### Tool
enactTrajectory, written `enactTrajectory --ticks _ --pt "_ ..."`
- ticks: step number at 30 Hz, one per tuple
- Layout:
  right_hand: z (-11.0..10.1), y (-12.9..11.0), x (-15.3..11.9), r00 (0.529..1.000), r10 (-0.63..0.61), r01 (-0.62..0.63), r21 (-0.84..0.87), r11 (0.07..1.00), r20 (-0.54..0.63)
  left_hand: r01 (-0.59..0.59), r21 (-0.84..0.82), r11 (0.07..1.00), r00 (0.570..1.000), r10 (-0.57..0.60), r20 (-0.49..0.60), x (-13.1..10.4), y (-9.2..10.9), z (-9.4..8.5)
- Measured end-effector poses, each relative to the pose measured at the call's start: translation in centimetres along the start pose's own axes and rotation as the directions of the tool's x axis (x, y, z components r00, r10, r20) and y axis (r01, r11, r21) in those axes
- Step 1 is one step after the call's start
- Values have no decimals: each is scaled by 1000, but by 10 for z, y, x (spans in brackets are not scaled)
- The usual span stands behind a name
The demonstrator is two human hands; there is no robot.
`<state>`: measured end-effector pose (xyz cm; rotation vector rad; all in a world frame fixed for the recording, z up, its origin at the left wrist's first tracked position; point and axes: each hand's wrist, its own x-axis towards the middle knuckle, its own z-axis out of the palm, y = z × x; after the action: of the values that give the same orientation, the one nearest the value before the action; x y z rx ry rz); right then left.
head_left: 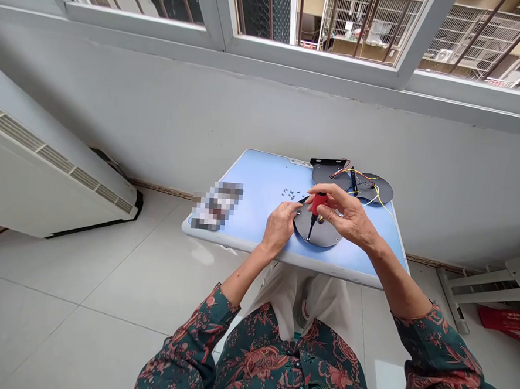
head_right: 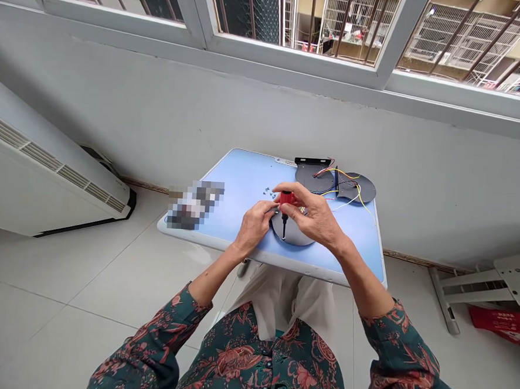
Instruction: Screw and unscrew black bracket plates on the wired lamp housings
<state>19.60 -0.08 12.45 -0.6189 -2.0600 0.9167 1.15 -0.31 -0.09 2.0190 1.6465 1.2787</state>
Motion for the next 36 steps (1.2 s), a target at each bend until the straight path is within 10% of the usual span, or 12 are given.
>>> enactTrajectory --ticks 7,15,21,24,29,36 --pt "27 9 2 902 -30 -38 -147 988 -431 141 34 989 990 -140 -19 -2 0 2" --pt "3 35 0 993 53 -7 401 916 -103 127 49 991 991 -129 39 0 5 4" --pt "-7 36 0 995 68 -33 401 916 -74 -156 -17 988 967 149 -205 -14 16 -11" --pt "-8 28 0 998 50 -38 388 921 -22 -227 -262 938 972 234 -5 -18 22 -13" --pt "-7 20 -5 998 43 -26 328 944 -46 -32 -525 851 903 250 351 -13 23 -9" --pt "5 8 -11 978 -33 23 -50 998 -205 -103 -492 865 877 312 365 -9 24 -16"
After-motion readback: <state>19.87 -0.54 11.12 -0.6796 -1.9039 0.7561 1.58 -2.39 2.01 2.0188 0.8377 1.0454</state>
